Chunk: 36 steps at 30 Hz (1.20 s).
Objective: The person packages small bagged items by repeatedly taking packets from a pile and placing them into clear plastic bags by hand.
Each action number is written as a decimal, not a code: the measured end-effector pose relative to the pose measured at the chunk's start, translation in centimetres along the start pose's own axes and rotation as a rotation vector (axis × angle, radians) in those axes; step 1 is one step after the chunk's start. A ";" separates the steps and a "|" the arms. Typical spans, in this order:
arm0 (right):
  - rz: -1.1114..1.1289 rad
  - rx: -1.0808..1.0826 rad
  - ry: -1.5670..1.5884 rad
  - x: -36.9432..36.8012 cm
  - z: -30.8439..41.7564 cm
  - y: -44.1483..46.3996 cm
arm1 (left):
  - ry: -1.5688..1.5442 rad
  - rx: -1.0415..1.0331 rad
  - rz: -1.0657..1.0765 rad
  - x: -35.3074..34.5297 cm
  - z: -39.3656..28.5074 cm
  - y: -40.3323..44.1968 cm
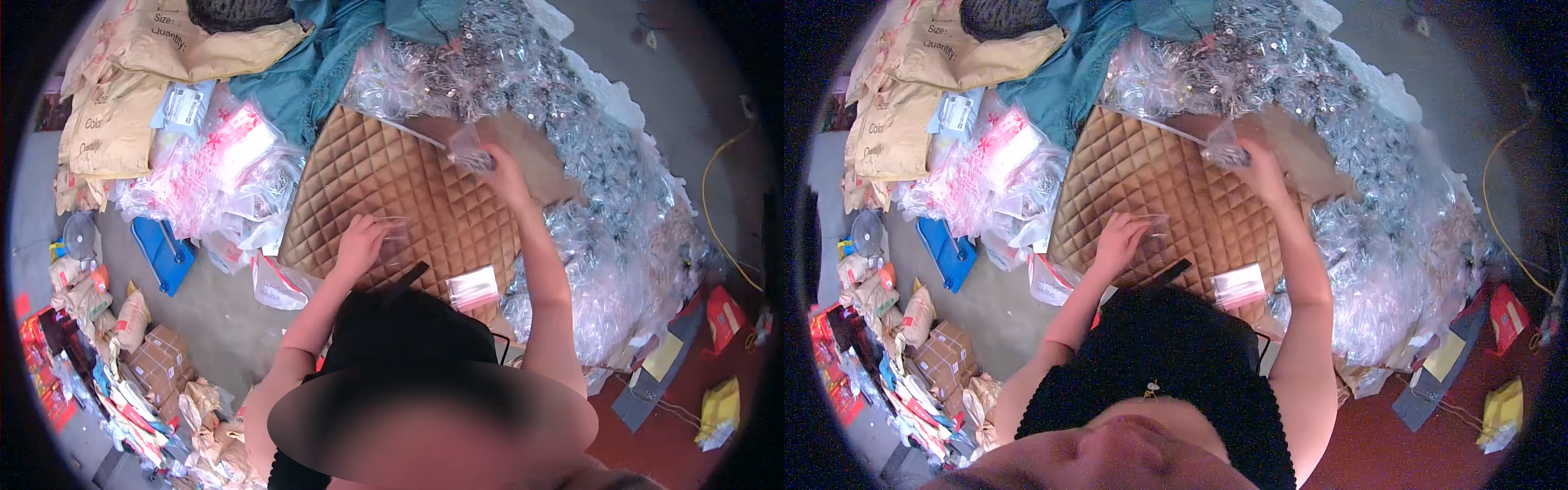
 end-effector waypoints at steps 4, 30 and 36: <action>-0.055 -0.330 0.747 1.6 3.3 -9.4 | 0.043 -0.056 0.107 -2.8 -1.2 1.0; 0.081 -0.181 -0.041 6.1 11.2 -24.8 | -0.333 -0.640 0.483 -8.7 -18.2 -2.1; 0.085 0.011 -0.264 4.2 9.2 -26.2 | -0.446 -0.633 0.533 -10.7 -20.0 -2.3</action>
Point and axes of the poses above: each hand's wrist, its own y-axis towards the middle knuckle, its own x-axis out of the back of the hand, z = x × y, the point moved 4 cm from there along y, towards the middle knuckle, and after that the axes turned 1 degree about y, right-handed, at the moved point
